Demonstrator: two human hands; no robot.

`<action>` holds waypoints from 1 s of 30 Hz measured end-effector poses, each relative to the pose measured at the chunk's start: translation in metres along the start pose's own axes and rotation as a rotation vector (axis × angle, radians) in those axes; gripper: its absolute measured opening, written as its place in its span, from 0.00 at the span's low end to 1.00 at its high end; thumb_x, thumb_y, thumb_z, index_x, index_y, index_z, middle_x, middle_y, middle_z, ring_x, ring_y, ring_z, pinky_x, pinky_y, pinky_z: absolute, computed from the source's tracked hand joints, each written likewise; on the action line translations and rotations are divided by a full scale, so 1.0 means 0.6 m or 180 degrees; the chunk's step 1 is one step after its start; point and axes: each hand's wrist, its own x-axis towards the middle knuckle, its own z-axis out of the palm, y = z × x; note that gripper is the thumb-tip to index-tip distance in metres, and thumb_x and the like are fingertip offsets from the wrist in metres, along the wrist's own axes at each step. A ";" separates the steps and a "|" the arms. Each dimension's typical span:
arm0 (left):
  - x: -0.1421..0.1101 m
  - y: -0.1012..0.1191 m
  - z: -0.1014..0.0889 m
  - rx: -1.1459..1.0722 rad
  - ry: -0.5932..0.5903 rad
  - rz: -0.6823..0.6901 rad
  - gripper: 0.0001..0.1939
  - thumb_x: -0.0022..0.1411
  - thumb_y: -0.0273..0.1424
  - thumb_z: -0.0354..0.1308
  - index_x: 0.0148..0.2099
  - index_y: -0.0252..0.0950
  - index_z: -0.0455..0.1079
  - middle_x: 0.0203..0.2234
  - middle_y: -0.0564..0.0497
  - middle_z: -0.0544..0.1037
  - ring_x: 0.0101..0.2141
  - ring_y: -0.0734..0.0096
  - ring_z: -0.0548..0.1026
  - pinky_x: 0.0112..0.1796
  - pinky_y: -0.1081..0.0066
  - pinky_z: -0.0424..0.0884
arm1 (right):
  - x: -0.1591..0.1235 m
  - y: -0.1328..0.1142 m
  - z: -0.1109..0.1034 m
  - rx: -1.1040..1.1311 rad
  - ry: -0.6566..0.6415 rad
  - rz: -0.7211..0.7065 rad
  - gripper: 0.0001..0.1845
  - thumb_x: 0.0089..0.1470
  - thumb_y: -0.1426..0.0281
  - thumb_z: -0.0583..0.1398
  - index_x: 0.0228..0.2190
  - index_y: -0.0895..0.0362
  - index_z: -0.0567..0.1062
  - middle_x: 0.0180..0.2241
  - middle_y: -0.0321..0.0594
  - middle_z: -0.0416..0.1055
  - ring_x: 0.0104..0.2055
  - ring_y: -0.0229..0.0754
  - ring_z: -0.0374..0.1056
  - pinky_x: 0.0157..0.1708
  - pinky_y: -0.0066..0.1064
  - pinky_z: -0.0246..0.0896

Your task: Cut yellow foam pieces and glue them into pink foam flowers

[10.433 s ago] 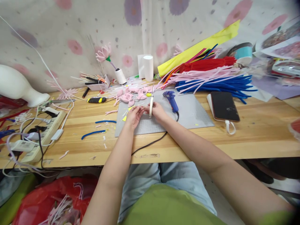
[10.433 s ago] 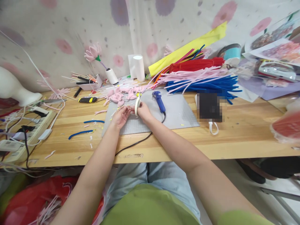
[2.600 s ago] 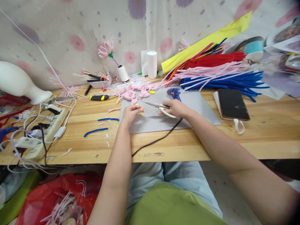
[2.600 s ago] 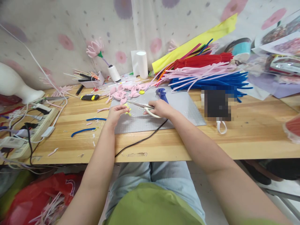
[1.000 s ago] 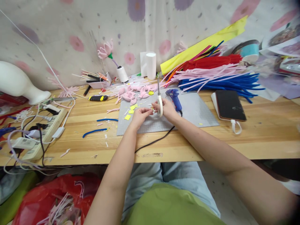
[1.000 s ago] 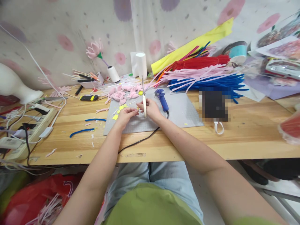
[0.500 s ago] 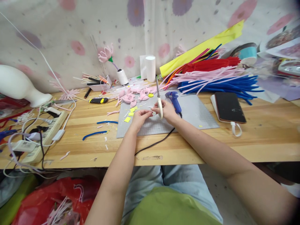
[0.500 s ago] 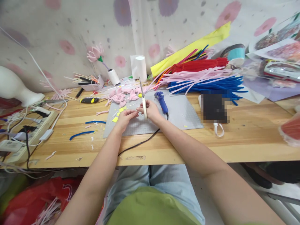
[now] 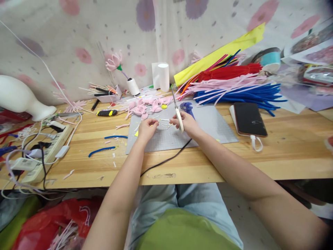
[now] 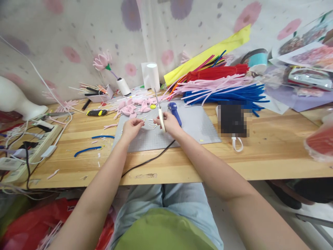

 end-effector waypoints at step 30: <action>0.013 0.007 0.008 0.1924 -0.0819 0.1145 0.27 0.50 0.22 0.52 0.55 0.38 0.62 0.43 0.50 0.77 0.50 0.61 0.67 0.52 0.61 0.60 | 0.027 0.061 -0.024 -0.1264 0.0322 -0.0220 0.14 0.39 0.65 0.62 0.30 0.57 0.69 0.26 0.36 0.71 0.26 0.35 0.64 0.27 0.28 0.59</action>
